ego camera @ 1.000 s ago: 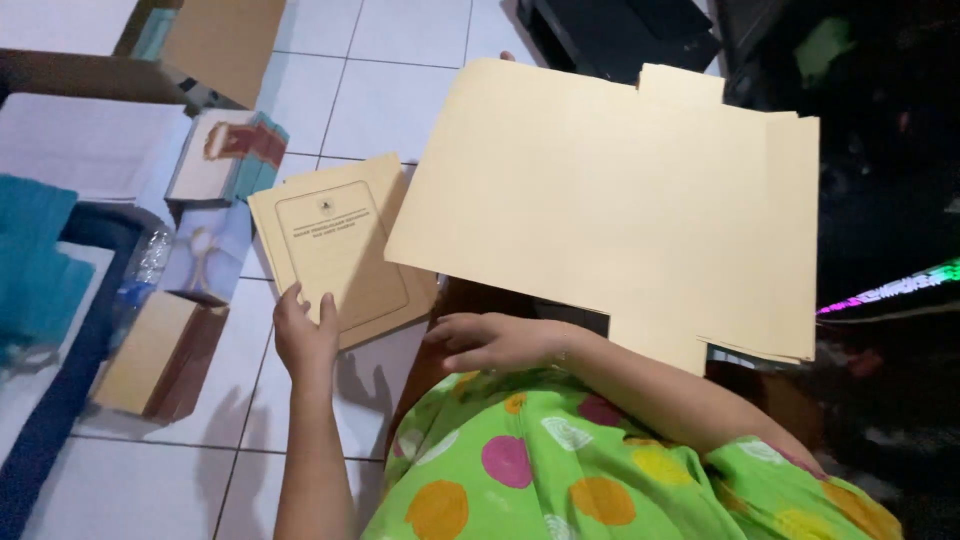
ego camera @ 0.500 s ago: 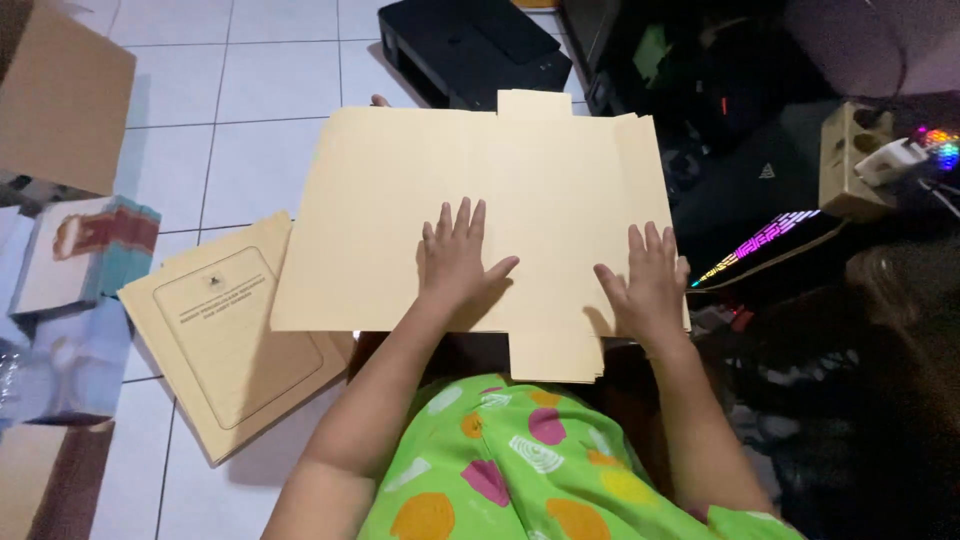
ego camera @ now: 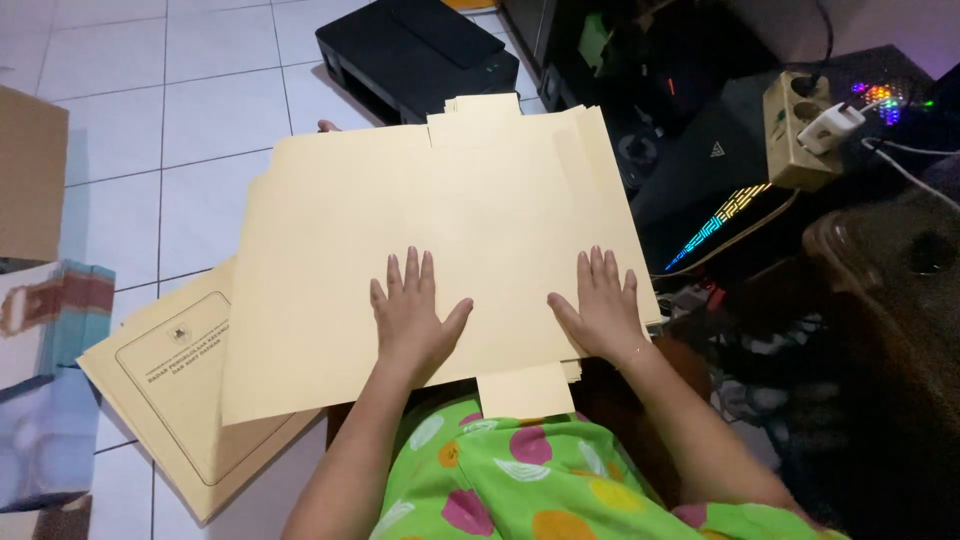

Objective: Flipping through and smoothing out a stack of large yellow printed folders while sitting on the floor.

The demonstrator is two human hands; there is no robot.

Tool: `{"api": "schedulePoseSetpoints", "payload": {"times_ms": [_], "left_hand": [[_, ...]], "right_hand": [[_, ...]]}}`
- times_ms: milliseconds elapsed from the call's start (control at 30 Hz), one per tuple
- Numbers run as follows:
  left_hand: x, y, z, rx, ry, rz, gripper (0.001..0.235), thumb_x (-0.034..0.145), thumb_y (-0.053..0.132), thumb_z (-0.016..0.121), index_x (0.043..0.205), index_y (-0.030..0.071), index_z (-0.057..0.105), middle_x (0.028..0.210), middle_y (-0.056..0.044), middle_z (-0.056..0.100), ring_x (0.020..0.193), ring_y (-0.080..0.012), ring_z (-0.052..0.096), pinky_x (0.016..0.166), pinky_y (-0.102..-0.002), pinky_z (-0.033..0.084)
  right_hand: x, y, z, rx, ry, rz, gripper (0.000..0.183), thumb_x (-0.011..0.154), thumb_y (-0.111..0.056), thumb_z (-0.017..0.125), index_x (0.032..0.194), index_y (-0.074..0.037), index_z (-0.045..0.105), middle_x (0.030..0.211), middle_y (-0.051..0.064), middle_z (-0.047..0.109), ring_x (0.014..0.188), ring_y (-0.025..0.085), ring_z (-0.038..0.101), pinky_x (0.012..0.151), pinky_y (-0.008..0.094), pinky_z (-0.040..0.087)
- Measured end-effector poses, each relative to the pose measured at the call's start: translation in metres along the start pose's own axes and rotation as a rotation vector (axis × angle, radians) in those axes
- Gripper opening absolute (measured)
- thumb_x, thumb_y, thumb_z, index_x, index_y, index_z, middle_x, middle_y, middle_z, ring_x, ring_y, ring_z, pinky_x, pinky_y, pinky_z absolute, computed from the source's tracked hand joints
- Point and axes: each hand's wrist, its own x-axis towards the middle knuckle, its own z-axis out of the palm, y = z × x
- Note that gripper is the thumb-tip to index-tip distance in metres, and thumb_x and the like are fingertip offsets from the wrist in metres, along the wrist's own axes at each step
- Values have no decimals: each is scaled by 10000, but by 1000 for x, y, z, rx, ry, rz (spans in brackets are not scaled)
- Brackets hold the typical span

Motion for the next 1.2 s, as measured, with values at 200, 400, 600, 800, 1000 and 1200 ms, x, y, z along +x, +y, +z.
{"api": "schedulePoseSetpoints", "payload": {"times_ms": [200, 400, 600, 800, 1000, 1200], "left_hand": [[0, 0, -3, -48, 7, 17, 888, 962, 644, 391, 1622, 75, 222, 1712, -167, 133, 1583, -379, 31, 1232, -625, 30], [0, 1, -4, -44, -8, 3, 893, 963, 653, 390, 1625, 81, 211, 1714, -154, 126, 1584, -365, 29, 1234, -618, 26], [0, 4, -2, -40, 13, 0, 893, 960, 649, 393, 1621, 73, 224, 1710, -165, 143, 1583, -371, 53, 1231, -621, 43], [4, -3, 7, -31, 41, 3, 903, 956, 666, 365, 1627, 79, 218, 1713, -161, 135, 1584, -367, 43, 1232, -621, 37], [-3, 2, 3, -62, 66, -1, 899, 945, 655, 404, 1613, 69, 264, 1707, -160, 176, 1586, -366, 70, 1235, -613, 54], [-1, 3, 3, -73, 65, -7, 894, 944, 648, 440, 1610, 75, 273, 1705, -155, 183, 1585, -360, 73, 1238, -610, 56]], "right_hand": [[127, -8, -24, -46, 6, -50, 998, 986, -786, 155, 1627, -21, 186, 1709, 210, 136, 1592, 347, 72, 1247, 596, 62], [244, 3, -24, -65, 36, 27, 994, 999, -797, 126, 1643, -40, 138, 1722, 173, 87, 1594, 320, 31, 1266, 567, -3], [176, -8, -20, -58, 82, -7, 920, 1023, -716, 167, 1625, -22, 225, 1707, 182, 174, 1588, 327, 119, 1267, 546, 95], [-9, -8, -9, 45, 55, -56, 845, 1027, -598, 324, 1591, 29, 265, 1657, 275, 239, 1561, 417, 150, 1223, 600, 112], [-56, 19, 21, 212, 353, 254, 1103, 893, -756, 530, 1581, 58, 247, 1637, 344, 200, 1542, 489, 106, 1211, 645, 91], [-54, 11, 14, 50, 376, 230, 859, 947, -655, 555, 1491, 6, 483, 1647, 292, 289, 1568, 450, 146, 1143, 750, 32]]}}
